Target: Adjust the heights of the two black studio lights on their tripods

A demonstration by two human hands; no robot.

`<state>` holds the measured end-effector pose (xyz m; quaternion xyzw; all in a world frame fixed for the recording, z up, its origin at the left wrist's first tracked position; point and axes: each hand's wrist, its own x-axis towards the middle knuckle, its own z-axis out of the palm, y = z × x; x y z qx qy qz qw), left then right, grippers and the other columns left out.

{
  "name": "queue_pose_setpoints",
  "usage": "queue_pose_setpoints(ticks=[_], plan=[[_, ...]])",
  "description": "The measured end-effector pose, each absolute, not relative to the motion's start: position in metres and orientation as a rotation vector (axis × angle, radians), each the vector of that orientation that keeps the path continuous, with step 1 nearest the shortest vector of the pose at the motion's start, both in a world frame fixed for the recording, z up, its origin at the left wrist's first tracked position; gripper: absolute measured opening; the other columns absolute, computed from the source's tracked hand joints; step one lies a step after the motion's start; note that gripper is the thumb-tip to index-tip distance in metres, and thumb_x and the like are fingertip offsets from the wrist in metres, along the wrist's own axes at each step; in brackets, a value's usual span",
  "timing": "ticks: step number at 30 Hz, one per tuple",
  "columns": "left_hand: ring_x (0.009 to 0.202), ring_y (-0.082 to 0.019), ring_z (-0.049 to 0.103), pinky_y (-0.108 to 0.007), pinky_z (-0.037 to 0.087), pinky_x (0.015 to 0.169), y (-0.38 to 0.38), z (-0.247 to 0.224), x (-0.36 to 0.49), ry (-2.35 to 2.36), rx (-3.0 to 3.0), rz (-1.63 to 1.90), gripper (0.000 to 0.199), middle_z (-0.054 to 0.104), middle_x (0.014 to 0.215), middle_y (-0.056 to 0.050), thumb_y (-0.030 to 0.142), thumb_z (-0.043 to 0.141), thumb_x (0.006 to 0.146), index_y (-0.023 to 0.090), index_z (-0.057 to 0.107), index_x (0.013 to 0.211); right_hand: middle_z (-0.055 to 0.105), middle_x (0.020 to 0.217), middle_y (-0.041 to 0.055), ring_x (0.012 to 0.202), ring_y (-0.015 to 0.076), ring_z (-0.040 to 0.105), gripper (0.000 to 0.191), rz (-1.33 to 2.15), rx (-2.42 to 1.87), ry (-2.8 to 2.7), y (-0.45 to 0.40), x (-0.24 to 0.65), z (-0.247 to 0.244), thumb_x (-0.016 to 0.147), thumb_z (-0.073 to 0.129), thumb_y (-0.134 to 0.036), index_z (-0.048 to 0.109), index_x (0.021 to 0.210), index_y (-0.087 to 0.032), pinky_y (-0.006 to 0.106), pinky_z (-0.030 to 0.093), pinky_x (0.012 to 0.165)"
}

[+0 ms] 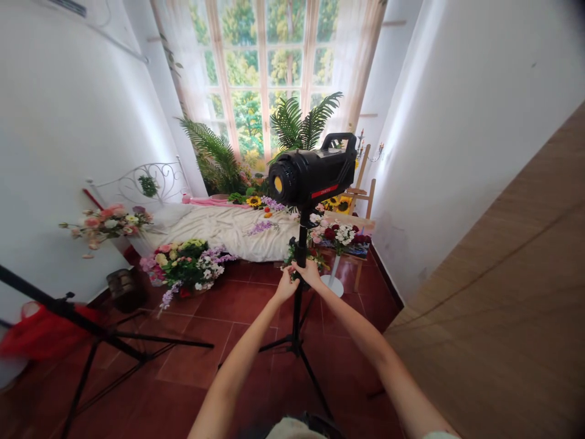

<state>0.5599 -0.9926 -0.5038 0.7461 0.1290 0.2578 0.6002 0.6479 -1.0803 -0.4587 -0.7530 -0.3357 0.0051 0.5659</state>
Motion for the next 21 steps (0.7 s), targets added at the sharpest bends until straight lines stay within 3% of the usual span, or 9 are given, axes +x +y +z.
queue_pose_setpoints(ticks=[6,11,15,21], plan=[[0.082,-0.017,0.062,-0.035,0.05,0.083,-1.002,-0.491,0.566,0.262,1.79,0.472,0.034,0.063,0.092,-0.005,0.017,0.052,0.078,0.017,0.048,0.111,0.064,0.061,0.0035,0.058,0.0166,0.059,0.039,-0.002,-1.704,-0.845,-1.075,0.657,-0.397,0.082,0.059,-0.051,0.063,0.062,-0.017,0.024,0.043,0.058],[0.093,-0.019,0.061,-0.036,0.047,0.09,-1.014,-0.481,0.582,0.24,1.819,0.683,0.025,0.063,0.098,-0.006,0.034,0.054,0.085,0.02,0.05,0.105,0.061,0.055,0.0025,0.053,0.0143,0.057,0.055,-0.18,-1.704,-0.918,-1.07,0.669,-0.307,0.084,0.052,-0.063,0.062,0.058,-0.016,0.024,0.044,0.059],[0.085,-0.019,0.062,-0.036,0.048,0.085,-1.015,-0.484,0.591,0.295,1.81,0.726,0.027,0.063,0.089,-0.004,0.042,0.055,0.085,0.021,0.049,0.101,0.061,0.056,0.0013,0.057,0.0141,0.059,0.06,-0.218,-1.657,-0.953,-1.064,0.673,-0.246,0.08,0.049,-0.072,0.062,0.063,-0.016,0.023,0.046,0.062],[0.084,-0.019,0.06,-0.034,0.046,0.083,-1.015,-0.494,0.596,0.273,1.776,0.782,0.031,0.061,0.084,-0.004,0.05,0.057,0.083,0.02,0.05,0.091,0.06,0.058,0.0012,0.058,0.0147,0.06,0.064,-0.203,-1.54,-0.87,-1.059,0.67,-0.217,0.079,0.046,-0.076,0.063,0.073,-0.014,0.024,0.047,0.061]])
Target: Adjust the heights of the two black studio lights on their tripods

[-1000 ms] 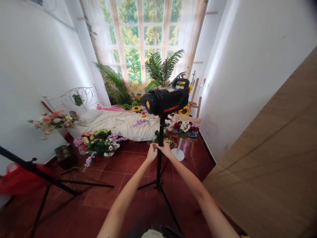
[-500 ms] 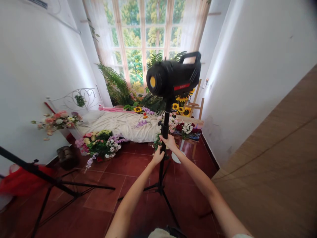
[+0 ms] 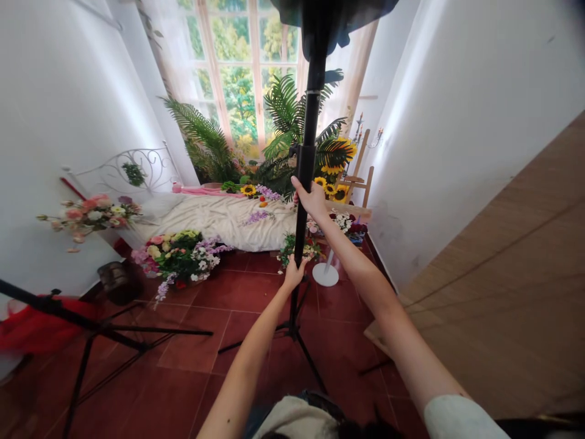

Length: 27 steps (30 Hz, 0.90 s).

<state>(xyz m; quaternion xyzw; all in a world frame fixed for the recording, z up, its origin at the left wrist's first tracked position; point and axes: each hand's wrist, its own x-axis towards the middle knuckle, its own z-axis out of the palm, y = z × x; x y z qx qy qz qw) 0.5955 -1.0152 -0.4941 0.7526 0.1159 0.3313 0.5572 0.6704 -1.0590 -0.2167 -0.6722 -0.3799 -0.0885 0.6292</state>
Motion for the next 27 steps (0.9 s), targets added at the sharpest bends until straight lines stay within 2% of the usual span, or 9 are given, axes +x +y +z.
queue_pose_setpoints(ticks=[5,10,13,17,21,23,27], plan=[[0.086,-0.02,0.06,-0.034,0.046,0.081,-1.017,-0.5,0.6,0.263,1.779,0.857,0.03,0.06,0.086,-0.006,0.049,0.056,0.085,0.02,0.05,0.089,0.063,0.066,0.0008,0.071,0.0169,0.062,0.06,-0.306,-1.579,-0.93,-1.07,0.674,-0.214,0.077,0.053,-0.073,0.065,0.079,-0.014,0.024,0.047,0.066],[0.083,-0.02,0.063,-0.033,0.048,0.077,-1.017,-0.503,0.602,0.256,1.774,0.812,0.031,0.062,0.087,-0.006,0.049,0.054,0.086,0.02,0.048,0.094,0.068,0.085,0.0026,0.081,0.0165,0.064,0.053,-0.376,-1.549,-0.958,-1.088,0.675,-0.231,0.079,0.058,-0.066,0.063,0.101,-0.018,0.026,0.05,0.071],[0.082,-0.02,0.062,-0.034,0.048,0.076,-1.017,-0.503,0.604,0.236,1.797,0.848,0.029,0.062,0.085,-0.006,0.048,0.055,0.086,0.02,0.049,0.093,0.069,0.094,0.0042,0.081,0.0155,0.065,0.046,-0.317,-1.619,-0.999,-1.107,0.672,-0.278,0.081,0.062,-0.057,0.06,0.111,-0.021,0.027,0.052,0.071],[0.08,-0.02,0.061,-0.035,0.048,0.075,-1.016,-0.505,0.606,0.227,1.81,0.876,0.029,0.06,0.084,-0.006,0.046,0.056,0.085,0.02,0.048,0.094,0.069,0.091,0.0043,0.079,0.014,0.064,0.029,-0.109,-1.844,-1.071,-1.142,0.663,-0.37,0.086,0.059,-0.042,0.06,0.103,-0.019,0.025,0.052,0.07],[0.079,-0.02,0.061,-0.035,0.047,0.075,-1.014,-0.509,0.608,0.264,1.811,0.845,0.029,0.06,0.082,-0.005,0.046,0.056,0.084,0.02,0.048,0.093,0.067,0.094,0.0045,0.082,0.0156,0.063,0.034,0.042,-2.073,-1.13,-1.168,0.646,-0.445,0.078,0.069,-0.04,0.058,0.103,-0.019,0.026,0.049,0.073],[0.077,-0.02,0.06,-0.034,0.047,0.074,-1.014,-0.509,0.608,0.27,1.809,0.827,0.029,0.06,0.081,-0.004,0.046,0.057,0.084,0.02,0.047,0.093,0.067,0.094,0.004,0.079,0.0159,0.063,0.036,0.099,-2.172,-1.109,-1.172,0.637,-0.466,0.078,0.069,-0.043,0.057,0.103,-0.02,0.026,0.048,0.069],[0.076,-0.019,0.059,-0.034,0.046,0.075,-1.014,-0.505,0.607,0.248,1.793,0.805,0.029,0.058,0.079,-0.003,0.048,0.057,0.083,0.021,0.046,0.09,0.067,0.092,0.0061,0.077,0.0179,0.064,0.029,0.087,-2.326,-1.12,-1.168,0.622,-0.479,0.088,0.059,-0.046,0.059,0.099,-0.019,0.025,0.045,0.062]])
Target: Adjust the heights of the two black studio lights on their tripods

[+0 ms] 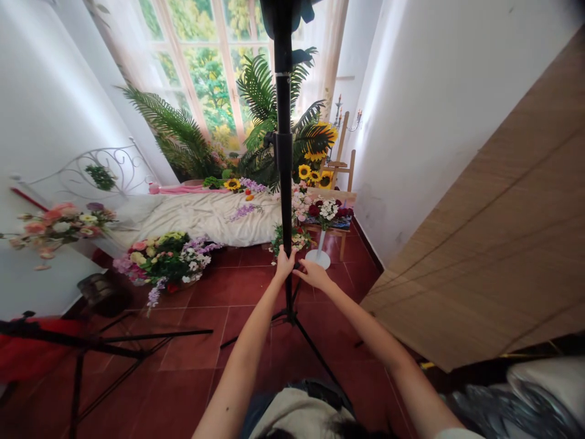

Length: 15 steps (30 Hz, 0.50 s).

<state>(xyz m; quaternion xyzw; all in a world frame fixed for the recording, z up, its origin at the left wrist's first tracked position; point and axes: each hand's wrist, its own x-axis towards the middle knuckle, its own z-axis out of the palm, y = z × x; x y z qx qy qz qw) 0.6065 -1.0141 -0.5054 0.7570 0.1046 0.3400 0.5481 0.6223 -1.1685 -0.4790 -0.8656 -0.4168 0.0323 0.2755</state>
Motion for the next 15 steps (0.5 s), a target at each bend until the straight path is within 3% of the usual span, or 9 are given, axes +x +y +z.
queue_pose_setpoints(ticks=[6,8,15], plan=[[0.076,-0.018,0.059,-0.033,0.046,0.075,-1.016,-0.502,0.604,0.257,1.761,0.785,0.032,0.057,0.079,-0.002,0.05,0.057,0.083,0.021,0.046,0.09,0.063,0.113,0.0107,0.1,0.0232,0.062,0.042,-0.109,-2.351,-1.12,-1.167,0.61,-0.481,0.092,0.054,-0.044,0.048,0.126,-0.019,0.028,0.047,0.069],[0.077,-0.018,0.059,-0.033,0.047,0.076,-1.016,-0.503,0.604,0.253,1.76,0.786,0.032,0.058,0.08,-0.002,0.05,0.057,0.083,0.021,0.046,0.089,0.062,0.116,0.0121,0.107,0.025,0.059,0.041,-0.166,-2.347,-1.142,-1.168,0.608,-0.481,0.092,0.055,-0.042,0.049,0.125,-0.019,0.029,0.047,0.074],[0.077,-0.018,0.061,-0.034,0.049,0.076,-1.014,-0.506,0.606,0.225,1.755,0.802,0.029,0.06,0.081,-0.004,0.045,0.06,0.082,0.02,0.048,0.09,0.065,0.088,0.0053,0.079,0.0193,0.061,0.02,-0.019,-2.198,-0.919,-1.163,0.609,-0.484,0.092,0.052,-0.039,0.056,0.101,-0.022,0.026,0.043,0.068]])
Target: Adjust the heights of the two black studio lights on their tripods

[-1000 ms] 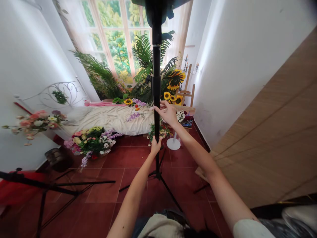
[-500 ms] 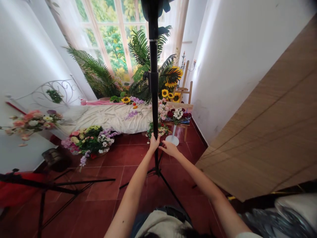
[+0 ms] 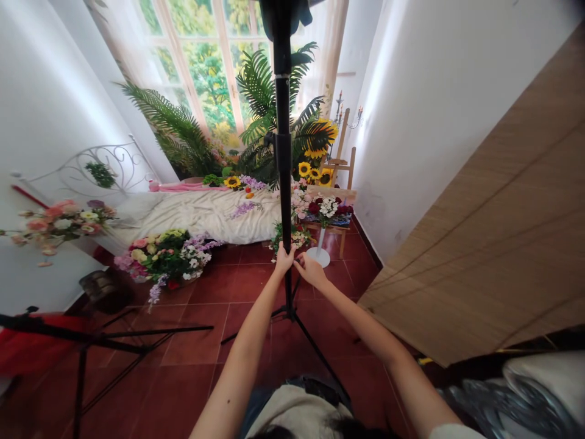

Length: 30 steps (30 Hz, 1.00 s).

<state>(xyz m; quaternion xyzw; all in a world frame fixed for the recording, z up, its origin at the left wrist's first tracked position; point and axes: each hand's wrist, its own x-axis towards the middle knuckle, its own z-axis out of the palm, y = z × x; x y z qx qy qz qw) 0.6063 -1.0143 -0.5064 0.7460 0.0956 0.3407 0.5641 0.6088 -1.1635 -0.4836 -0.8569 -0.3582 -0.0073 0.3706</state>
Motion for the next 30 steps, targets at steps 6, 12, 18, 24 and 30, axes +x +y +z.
queue_pose_setpoints(ticks=[6,12,18,24,30], plan=[[0.078,-0.017,0.062,-0.033,0.049,0.076,-1.013,-0.51,0.608,0.241,1.765,0.808,0.027,0.06,0.082,-0.003,0.041,0.062,0.08,0.02,0.049,0.091,0.061,0.07,0.0023,0.053,0.0116,0.051,0.029,0.628,-1.666,-0.378,-1.148,0.613,-0.498,0.095,0.042,-0.037,0.052,0.074,-0.019,0.022,0.043,0.055],[0.081,-0.017,0.061,-0.031,0.048,0.078,-1.013,-0.512,0.611,0.229,1.738,0.819,0.025,0.06,0.087,-0.004,0.038,0.061,0.081,0.02,0.048,0.094,0.052,0.056,-0.0031,0.041,0.0066,0.041,0.027,1.145,-0.943,0.004,-1.141,0.608,-0.5,0.095,0.035,-0.02,0.047,0.071,-0.018,0.015,0.036,0.044],[0.075,-0.016,0.058,-0.03,0.048,0.075,-1.012,-0.51,0.61,0.235,1.787,0.803,0.023,0.057,0.08,-0.001,0.039,0.06,0.082,0.02,0.048,0.091,0.061,0.06,-0.0019,0.039,0.0074,0.043,0.028,0.662,-1.43,-0.153,-1.139,0.599,-0.515,0.097,0.035,-0.038,0.05,0.084,-0.019,0.015,0.037,0.037],[0.076,-0.015,0.058,-0.029,0.047,0.074,-1.012,-0.51,0.609,0.239,1.765,0.775,0.026,0.057,0.082,-0.002,0.041,0.061,0.08,0.021,0.047,0.089,0.059,0.058,-0.0006,0.039,0.0084,0.045,0.043,0.518,-1.5,-0.29,-1.137,0.604,-0.514,0.089,0.047,-0.059,0.053,0.073,-0.02,0.017,0.035,0.033],[0.075,-0.015,0.056,-0.029,0.046,0.074,-1.013,-0.51,0.609,0.266,1.751,0.761,0.027,0.054,0.079,-0.001,0.042,0.061,0.08,0.021,0.047,0.089,0.054,0.056,-0.0019,0.041,0.0071,0.041,0.04,0.886,-1.061,-0.079,-1.134,0.601,-0.507,0.094,0.041,-0.049,0.05,0.07,-0.019,0.017,0.034,0.04]])
